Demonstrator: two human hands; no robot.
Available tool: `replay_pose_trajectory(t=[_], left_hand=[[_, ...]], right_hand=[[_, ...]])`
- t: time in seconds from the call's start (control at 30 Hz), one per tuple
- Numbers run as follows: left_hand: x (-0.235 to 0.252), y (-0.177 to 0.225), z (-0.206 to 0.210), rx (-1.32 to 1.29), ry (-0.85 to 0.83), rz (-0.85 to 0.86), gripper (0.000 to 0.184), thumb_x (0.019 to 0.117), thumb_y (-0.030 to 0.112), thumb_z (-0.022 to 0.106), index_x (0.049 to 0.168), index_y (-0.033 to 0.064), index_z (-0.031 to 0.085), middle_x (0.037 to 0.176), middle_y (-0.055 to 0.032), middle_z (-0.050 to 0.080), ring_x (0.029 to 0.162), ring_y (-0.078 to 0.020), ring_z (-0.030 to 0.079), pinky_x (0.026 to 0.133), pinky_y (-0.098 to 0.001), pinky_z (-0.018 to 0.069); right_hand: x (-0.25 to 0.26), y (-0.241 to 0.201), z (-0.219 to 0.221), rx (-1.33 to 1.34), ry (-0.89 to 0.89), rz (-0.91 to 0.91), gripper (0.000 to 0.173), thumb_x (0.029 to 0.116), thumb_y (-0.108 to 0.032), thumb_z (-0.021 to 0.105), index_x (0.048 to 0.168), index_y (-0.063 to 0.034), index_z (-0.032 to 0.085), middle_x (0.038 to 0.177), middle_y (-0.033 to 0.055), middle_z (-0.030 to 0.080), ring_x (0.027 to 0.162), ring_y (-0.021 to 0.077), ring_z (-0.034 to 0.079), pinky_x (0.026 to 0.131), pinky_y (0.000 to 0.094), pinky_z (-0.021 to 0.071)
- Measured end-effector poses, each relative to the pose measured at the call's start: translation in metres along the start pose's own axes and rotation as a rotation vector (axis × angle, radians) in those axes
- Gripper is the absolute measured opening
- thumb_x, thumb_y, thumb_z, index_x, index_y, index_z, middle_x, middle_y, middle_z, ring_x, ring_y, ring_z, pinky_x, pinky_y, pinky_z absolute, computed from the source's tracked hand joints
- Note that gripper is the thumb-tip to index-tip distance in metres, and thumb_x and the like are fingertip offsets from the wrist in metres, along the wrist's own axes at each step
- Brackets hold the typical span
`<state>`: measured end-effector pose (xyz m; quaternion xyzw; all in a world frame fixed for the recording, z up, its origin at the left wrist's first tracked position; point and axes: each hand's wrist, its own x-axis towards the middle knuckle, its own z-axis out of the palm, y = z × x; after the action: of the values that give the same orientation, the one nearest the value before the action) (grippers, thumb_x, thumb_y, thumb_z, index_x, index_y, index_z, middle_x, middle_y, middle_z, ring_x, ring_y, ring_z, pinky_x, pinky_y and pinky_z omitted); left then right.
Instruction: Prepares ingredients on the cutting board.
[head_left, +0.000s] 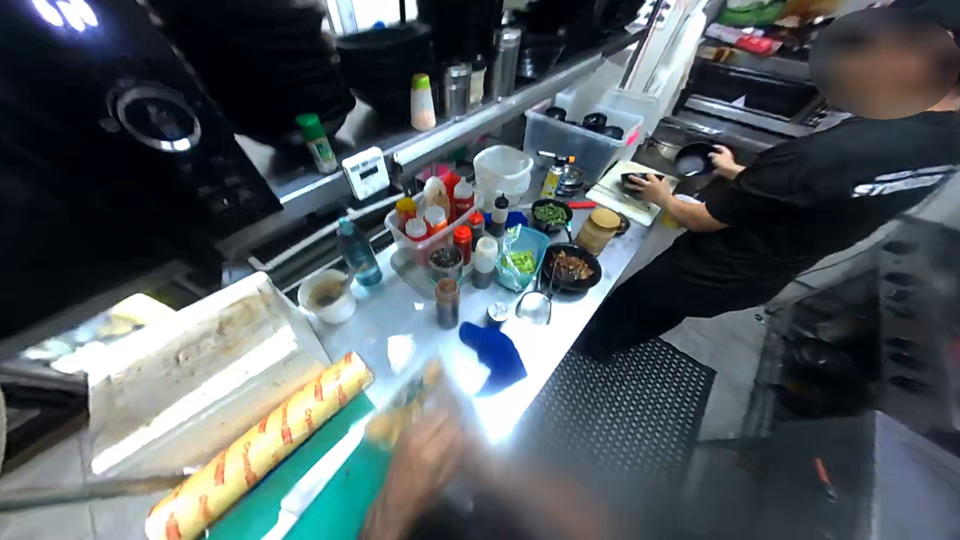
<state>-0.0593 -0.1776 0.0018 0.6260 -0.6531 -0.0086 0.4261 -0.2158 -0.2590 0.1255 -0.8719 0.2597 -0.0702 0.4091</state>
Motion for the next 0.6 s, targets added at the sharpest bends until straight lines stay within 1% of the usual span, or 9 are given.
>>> replay_pose_trajectory(t=[0.03,0.07,0.1,0.17,0.33,0.4,0.5,0.53,0.6], left_hand=[[0.003,-0.001,-0.004,-0.044,0.010,0.001,0.035,0.1070,0.032,0.054,0.088,0.0064,0.069,0.086,-0.0071,0.065,0.081,-0.0163,0.066,0.073,-0.0311,0.0580],[0.003,-0.001,-0.011,-0.105,0.015,-0.025,0.031,0.1075,0.028,0.053,0.097,0.0058,0.072,0.095,-0.0074,0.069,0.091,-0.0146,0.068,0.082,-0.0304,0.0593],[-0.001,-0.002,-0.017,-0.167,0.028,-0.064,0.030,0.1086,0.026,0.050,0.106,0.0050,0.072,0.105,-0.0081,0.071,0.101,-0.0144,0.069,0.091,-0.0318,0.0589],[-0.014,-0.006,-0.026,-0.261,0.091,-0.162,0.035,0.1106,0.027,0.045,0.118,0.0037,0.070,0.113,-0.0086,0.071,0.107,-0.0148,0.068,0.096,-0.0343,0.0576],[-0.077,-0.012,-0.032,-0.400,0.270,-0.372,0.038,0.1109,0.025,0.044,0.130,-0.0012,0.062,0.110,-0.0089,0.072,0.101,-0.0210,0.070,0.094,-0.0403,0.0596],[-0.105,-0.008,-0.040,-0.410,0.305,-0.457,0.041,0.1107,0.028,0.045,0.137,-0.0010,0.058,0.111,-0.0091,0.073,0.101,-0.0228,0.071,0.094,-0.0414,0.0602],[-0.171,-0.003,-0.036,-0.407,0.278,-0.734,0.046,0.1095,0.030,0.047,0.146,0.0013,0.050,0.116,-0.0105,0.073,0.105,-0.0232,0.071,0.092,-0.0408,0.0612],[-0.196,-0.002,-0.031,-0.352,0.201,-0.894,0.053,0.1075,0.035,0.050,0.152,0.0066,0.045,0.122,-0.0095,0.071,0.109,-0.0213,0.070,0.094,-0.0402,0.0605],[-0.243,0.006,-0.019,-0.261,-0.045,-1.224,0.077,0.0995,0.056,0.057,0.161,0.0155,0.033,0.142,-0.0140,0.061,0.126,-0.0269,0.063,0.104,-0.0491,0.0544]], right_hand=[[0.028,0.029,0.012,0.035,-0.065,0.026,0.028,0.1016,-0.008,0.056,0.123,0.0082,0.067,0.122,0.0236,0.069,0.118,0.0302,0.064,0.105,0.0410,0.0477],[0.051,0.058,0.030,0.017,-0.036,0.027,0.035,0.1011,-0.010,0.057,0.129,0.0101,0.063,0.131,0.0276,0.064,0.128,0.0363,0.058,0.113,0.0469,0.0410],[0.069,0.087,0.051,-0.049,0.049,0.022,0.040,0.1000,-0.014,0.058,0.131,0.0105,0.061,0.135,0.0301,0.061,0.132,0.0408,0.054,0.115,0.0517,0.0392],[0.103,0.124,0.069,-0.206,0.090,0.095,0.047,0.1005,-0.017,0.056,0.138,0.0120,0.056,0.142,0.0340,0.054,0.138,0.0468,0.047,0.117,0.0573,0.0348],[0.159,0.225,0.104,-0.241,-0.324,0.463,0.048,0.1082,-0.023,0.049,0.145,0.0083,0.049,0.148,0.0317,0.049,0.142,0.0450,0.045,0.118,0.0578,0.0340],[0.140,0.198,0.101,-0.202,-0.243,0.395,0.047,0.1079,-0.018,0.047,0.143,0.0122,0.049,0.148,0.0336,0.049,0.141,0.0449,0.046,0.119,0.0537,0.0332],[0.096,0.060,0.039,-0.090,-0.364,0.546,0.045,0.1121,-0.013,0.037,0.152,0.0058,0.040,0.161,0.0189,0.039,0.151,0.0243,0.037,0.123,0.0332,0.0282],[0.095,0.052,0.034,-0.046,-0.349,0.545,0.044,0.1121,-0.012,0.037,0.152,0.0060,0.041,0.161,0.0188,0.040,0.150,0.0239,0.037,0.123,0.0330,0.0287],[0.121,0.093,0.053,-0.089,-0.362,0.468,0.045,0.1118,-0.016,0.040,0.151,0.0057,0.043,0.159,0.0215,0.042,0.150,0.0299,0.038,0.124,0.0406,0.0283]])
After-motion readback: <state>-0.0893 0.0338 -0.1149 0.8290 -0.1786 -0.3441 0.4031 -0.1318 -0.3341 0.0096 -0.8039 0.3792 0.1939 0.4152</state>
